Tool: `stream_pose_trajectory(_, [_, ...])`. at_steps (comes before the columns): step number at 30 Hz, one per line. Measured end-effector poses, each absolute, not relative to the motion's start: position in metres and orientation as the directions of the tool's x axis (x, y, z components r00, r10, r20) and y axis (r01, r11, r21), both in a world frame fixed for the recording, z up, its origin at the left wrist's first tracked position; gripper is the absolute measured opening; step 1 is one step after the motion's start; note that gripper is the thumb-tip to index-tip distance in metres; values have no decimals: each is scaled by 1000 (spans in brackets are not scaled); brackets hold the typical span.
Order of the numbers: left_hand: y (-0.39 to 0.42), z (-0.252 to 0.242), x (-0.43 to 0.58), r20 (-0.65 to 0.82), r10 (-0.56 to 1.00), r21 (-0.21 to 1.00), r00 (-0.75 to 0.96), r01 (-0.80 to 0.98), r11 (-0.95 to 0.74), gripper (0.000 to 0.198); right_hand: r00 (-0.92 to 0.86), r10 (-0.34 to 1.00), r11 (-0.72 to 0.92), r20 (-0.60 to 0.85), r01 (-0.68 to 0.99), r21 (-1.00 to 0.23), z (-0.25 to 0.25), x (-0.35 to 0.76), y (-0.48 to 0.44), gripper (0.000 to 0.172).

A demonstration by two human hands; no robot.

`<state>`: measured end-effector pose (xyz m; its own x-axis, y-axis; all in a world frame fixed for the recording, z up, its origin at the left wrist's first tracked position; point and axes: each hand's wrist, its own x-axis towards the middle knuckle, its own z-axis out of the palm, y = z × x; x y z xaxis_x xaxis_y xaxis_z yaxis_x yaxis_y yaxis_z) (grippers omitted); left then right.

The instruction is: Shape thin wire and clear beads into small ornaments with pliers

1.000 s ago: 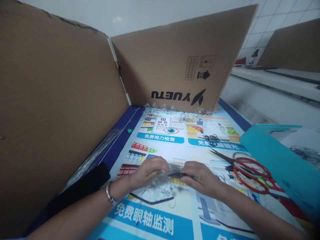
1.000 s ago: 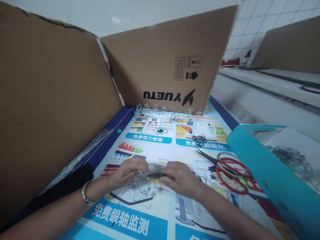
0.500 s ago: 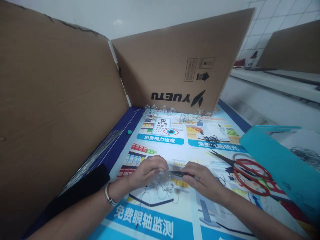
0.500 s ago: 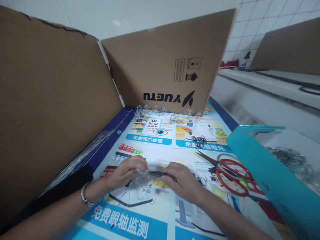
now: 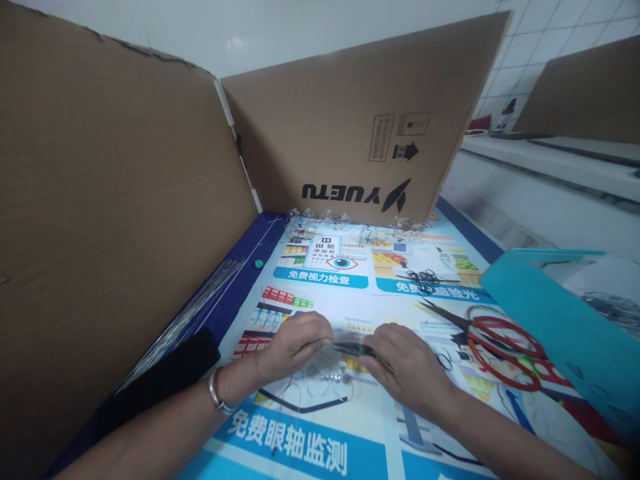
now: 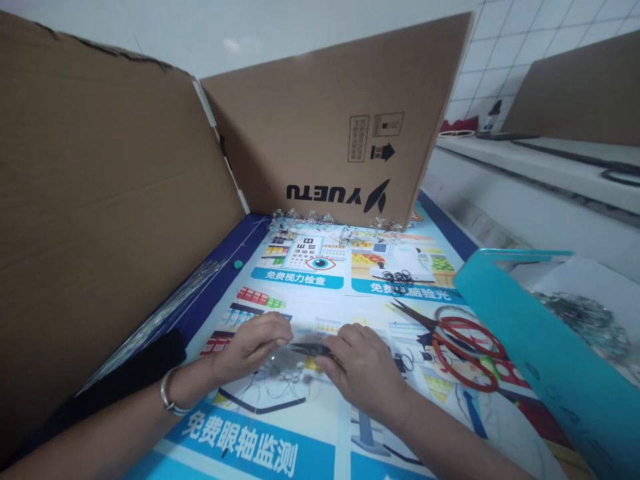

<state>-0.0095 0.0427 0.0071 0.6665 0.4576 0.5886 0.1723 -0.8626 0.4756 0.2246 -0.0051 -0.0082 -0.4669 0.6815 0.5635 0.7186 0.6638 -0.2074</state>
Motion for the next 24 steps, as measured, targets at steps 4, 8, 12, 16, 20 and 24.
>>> stream_pose_trajectory(4, [40,9,-8,613,440,409,656,213,-887,18,-465,665,649,585,747,-143,-6,223,-7,27])
stream_pose_trajectory(8, [39,11,-7,627,427,375,652,228,-899,18,-466,671,637,577,760,-127,-6,222,-7,29])
stream_pose_trajectory(12, [38,11,-7,626,435,373,648,241,-896,20,-466,657,634,593,766,-101,-6,221,-8,28])
stream_pose_trajectory(16, [37,11,-6,632,429,369,645,236,-899,19,-475,658,633,584,769,-87,-6,221,-8,27])
stream_pose_trajectory(20, [36,12,-5,628,435,377,645,237,-895,21,-475,664,631,577,771,-92,-7,220,-7,26])
stream_pose_trajectory(24, [36,11,-6,619,454,390,641,251,-886,23,-480,659,636,580,767,-88,-8,220,-6,26])
